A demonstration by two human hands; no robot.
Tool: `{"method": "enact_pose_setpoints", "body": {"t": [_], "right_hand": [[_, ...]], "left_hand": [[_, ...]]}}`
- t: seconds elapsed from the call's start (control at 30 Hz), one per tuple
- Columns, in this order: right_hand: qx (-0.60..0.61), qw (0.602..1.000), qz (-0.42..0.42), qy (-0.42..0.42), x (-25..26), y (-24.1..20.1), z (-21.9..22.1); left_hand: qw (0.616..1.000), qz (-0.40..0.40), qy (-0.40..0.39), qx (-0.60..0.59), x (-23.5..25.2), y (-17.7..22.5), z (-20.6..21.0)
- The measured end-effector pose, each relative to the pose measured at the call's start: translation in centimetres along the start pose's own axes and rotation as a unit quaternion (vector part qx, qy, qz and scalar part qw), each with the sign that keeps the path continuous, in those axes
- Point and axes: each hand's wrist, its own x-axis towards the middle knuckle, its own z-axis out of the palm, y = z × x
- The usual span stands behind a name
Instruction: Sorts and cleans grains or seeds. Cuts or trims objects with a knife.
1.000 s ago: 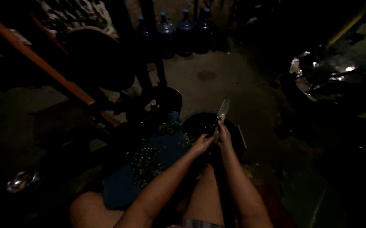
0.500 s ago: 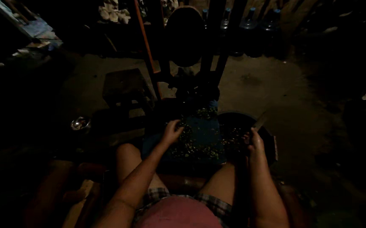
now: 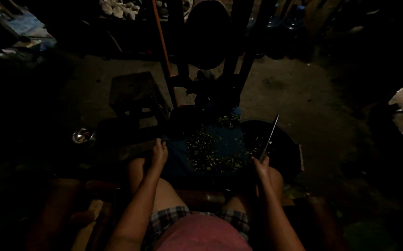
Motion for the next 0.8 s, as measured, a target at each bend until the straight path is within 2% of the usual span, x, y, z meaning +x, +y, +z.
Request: {"method": "enact_pose_setpoints", "body": {"t": [0.17, 0.23, 0.3, 0.37, 0.47, 0.53, 0.6, 0.7, 0.8], "right_hand": [[-0.013, 0.998, 0.056, -0.019, 0.2, 0.3, 0.8], [-0.002, 0.997, 0.072, -0.032, 0.3, 1.0, 1.2], [0.005, 0.997, 0.076, -0.032, 0.3, 1.7, 1.5], [0.004, 0.997, 0.07, -0.023, 0.3, 1.8, 1.4], [-0.002, 0.998, 0.055, -0.005, 0.2, 1.7, 1.4], [-0.017, 0.999, 0.041, 0.002, 0.4, 1.8, 1.5], [-0.043, 0.999, 0.02, 0.009, 0.7, 2.2, 1.4], [-0.08, 0.996, -0.014, 0.022, 0.7, 2.0, 1.2], [-0.114, 0.993, -0.015, 0.009, 0.8, 1.0, 0.7]], "left_hand": [[0.973, 0.037, -0.008, -0.228, -0.1, 4.4, -1.3], [0.945, 0.043, -0.009, -0.325, 0.3, 5.0, -1.1], [0.935, 0.02, -0.033, -0.354, 0.7, 4.6, -0.7], [0.954, -0.011, -0.084, -0.287, 0.7, 3.8, -0.3], [0.986, 0.002, -0.153, -0.068, -0.5, 1.8, 0.5], [0.978, 0.02, -0.185, 0.095, -2.1, 1.7, 0.5], [0.957, 0.02, -0.216, 0.192, -3.5, 2.2, 0.5], [0.947, 0.043, -0.242, 0.206, -4.0, 2.3, 0.5], [0.968, 0.078, -0.234, 0.054, -3.1, 2.4, -0.8]]}}
